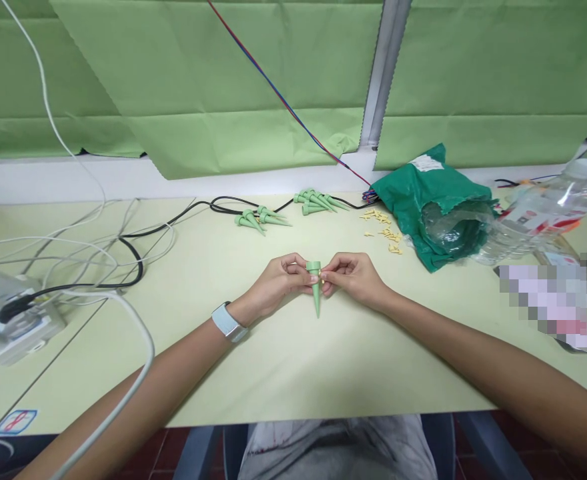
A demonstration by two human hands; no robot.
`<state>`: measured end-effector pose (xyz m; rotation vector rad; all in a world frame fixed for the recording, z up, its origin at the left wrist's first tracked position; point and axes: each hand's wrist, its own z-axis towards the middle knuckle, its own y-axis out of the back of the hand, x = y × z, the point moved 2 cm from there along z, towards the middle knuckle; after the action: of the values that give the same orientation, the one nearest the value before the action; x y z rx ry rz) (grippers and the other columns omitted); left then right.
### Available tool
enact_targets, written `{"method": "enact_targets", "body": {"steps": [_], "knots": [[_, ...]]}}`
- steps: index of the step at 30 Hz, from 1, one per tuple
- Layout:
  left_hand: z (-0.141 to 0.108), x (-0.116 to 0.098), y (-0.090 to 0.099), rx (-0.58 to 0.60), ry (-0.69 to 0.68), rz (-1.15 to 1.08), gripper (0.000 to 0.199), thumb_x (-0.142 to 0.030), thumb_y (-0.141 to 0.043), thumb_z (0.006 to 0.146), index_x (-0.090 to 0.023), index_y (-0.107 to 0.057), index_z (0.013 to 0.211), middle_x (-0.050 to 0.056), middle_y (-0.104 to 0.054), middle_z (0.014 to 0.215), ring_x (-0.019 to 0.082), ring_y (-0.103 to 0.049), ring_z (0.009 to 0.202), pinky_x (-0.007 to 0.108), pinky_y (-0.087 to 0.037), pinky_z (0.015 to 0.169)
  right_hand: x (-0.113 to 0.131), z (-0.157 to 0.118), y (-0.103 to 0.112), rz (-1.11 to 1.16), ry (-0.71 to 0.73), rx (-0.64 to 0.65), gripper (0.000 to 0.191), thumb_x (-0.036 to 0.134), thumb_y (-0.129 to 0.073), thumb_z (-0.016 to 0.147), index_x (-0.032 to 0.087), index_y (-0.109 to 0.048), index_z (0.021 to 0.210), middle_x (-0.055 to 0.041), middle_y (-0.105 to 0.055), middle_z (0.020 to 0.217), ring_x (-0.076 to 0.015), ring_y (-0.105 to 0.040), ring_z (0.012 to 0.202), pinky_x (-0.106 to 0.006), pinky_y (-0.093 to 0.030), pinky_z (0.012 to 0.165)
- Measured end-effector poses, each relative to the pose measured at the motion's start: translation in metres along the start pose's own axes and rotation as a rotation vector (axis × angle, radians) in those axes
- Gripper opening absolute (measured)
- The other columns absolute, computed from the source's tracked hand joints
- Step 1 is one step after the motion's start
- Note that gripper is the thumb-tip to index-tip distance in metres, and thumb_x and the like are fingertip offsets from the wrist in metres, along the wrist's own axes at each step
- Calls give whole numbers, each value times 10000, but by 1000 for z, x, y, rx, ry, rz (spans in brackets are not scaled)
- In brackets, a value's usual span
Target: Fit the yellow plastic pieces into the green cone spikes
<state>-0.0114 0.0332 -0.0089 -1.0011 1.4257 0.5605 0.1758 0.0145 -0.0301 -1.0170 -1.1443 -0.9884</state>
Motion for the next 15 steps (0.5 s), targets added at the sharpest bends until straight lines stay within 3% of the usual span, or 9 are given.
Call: {"method": "enact_targets", "body": {"steps": [5, 9, 12, 15], "knots": [[0, 0, -4, 4, -22, 16, 344, -240, -890, 682, -146, -607, 853, 40, -703, 776, 193, -698, 769, 381, -562, 792, 1, -1, 0, 30, -47, 25, 456, 502, -895, 658, 139, -658, 801, -65, -738, 664, -221, -731, 592, -383, -640, 618], [0, 0, -7, -26, -15, 17, 311, -237, -860, 713, -147, -619, 889, 28, -678, 785, 168, -671, 769, 331, -547, 764, 10, -2, 7, -127, 13, 56, 389, 520, -784, 798, 159, -654, 862, -47, -722, 677, -194, -696, 590, -349, -596, 613], [1, 0, -7, -43, -23, -4, 297, -220, -832, 731, -161, -619, 929, 24, -668, 830, 167, -673, 788, 338, -548, 784, 20, 1, 30, -561, 205, -107, 295, 455, -602, 946, 174, -678, 895, -69, -727, 787, -188, -655, 662, -343, -545, 665], [1, 1, -6, -10, -12, -13, 260, -205, -783, 762, -175, -606, 950, 28, -668, 888, 170, -677, 778, 368, -549, 803, 24, 5, 60, -1202, 404, -304, 248, 307, -532, 963, 156, -719, 1022, -143, -724, 1028, -293, -618, 1002, -439, -479, 901]]}}
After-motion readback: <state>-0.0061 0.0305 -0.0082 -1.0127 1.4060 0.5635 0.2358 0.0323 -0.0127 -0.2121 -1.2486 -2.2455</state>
